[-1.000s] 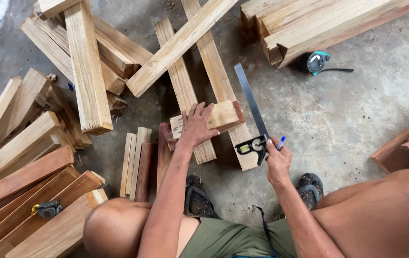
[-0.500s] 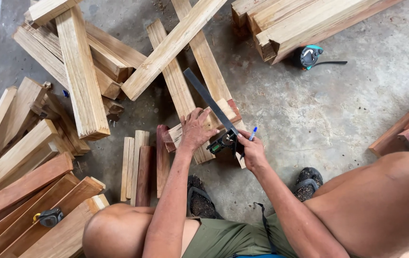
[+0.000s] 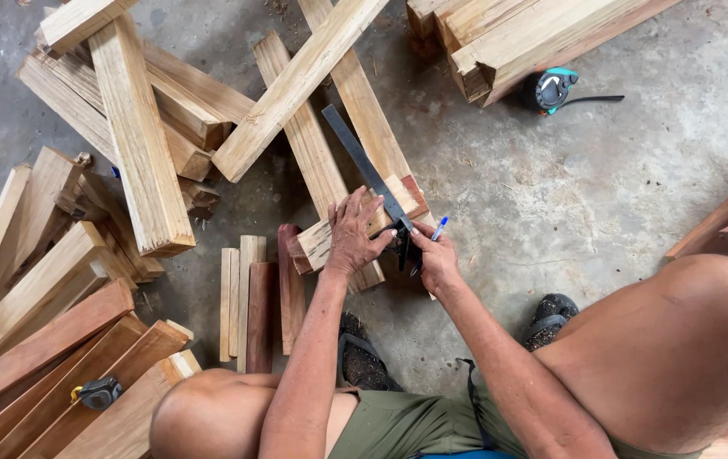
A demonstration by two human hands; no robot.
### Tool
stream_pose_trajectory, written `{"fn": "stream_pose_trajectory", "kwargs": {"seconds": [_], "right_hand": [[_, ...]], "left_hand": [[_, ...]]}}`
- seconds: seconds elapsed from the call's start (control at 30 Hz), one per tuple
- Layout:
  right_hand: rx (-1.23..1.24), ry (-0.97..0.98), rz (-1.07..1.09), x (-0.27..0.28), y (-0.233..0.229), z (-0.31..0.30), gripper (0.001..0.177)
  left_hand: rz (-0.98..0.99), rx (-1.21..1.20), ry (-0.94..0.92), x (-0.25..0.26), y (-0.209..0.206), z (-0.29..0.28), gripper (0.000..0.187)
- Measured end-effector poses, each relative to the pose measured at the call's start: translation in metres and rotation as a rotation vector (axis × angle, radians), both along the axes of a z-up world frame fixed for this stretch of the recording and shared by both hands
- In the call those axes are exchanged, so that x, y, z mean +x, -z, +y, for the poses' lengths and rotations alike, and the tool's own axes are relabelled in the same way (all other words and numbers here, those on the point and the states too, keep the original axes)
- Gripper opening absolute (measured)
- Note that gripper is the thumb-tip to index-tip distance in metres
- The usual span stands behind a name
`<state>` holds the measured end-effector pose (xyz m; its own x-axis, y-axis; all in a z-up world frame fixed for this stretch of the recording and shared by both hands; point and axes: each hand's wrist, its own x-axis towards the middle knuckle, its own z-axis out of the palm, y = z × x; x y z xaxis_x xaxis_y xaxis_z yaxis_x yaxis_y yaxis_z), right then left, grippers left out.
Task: Measuring and marking wood pieces using a combination square and a pen.
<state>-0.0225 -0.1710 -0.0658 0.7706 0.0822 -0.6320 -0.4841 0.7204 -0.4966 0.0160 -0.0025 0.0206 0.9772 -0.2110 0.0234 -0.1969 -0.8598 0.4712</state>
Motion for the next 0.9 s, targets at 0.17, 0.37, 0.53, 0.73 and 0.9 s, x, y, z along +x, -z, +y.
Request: {"fn": "stream_pose_trajectory", "kwargs": {"seconds": [0.17, 0.37, 0.53, 0.73, 0.9], "right_hand": [[-0.012, 0.03, -0.052, -0.003, -0.003, 0.003, 0.029], [0.124, 0.016, -0.015, -0.002, -0.024, 0.005, 0.032], [0.148, -0.008, -0.023, -0.002, -0.023, 0.003, 0.034], [0.141, -0.021, -0.028, -0.003, -0.027, 0.001, 0.035], [0.125, -0.025, -0.023, -0.003, -0.027, 0.002, 0.034]], "left_hand": [[-0.067, 0.071, 0.025, -0.003, 0.004, 0.001, 0.054], [-0.15, 0.111, 0.073, -0.004, 0.004, 0.001, 0.051], [-0.156, 0.139, 0.08, -0.004, 0.003, -0.001, 0.05], [-0.153, 0.147, 0.081, -0.005, 0.0, -0.002, 0.049], [-0.15, 0.152, 0.078, -0.005, 0.0, -0.003, 0.048]]}}
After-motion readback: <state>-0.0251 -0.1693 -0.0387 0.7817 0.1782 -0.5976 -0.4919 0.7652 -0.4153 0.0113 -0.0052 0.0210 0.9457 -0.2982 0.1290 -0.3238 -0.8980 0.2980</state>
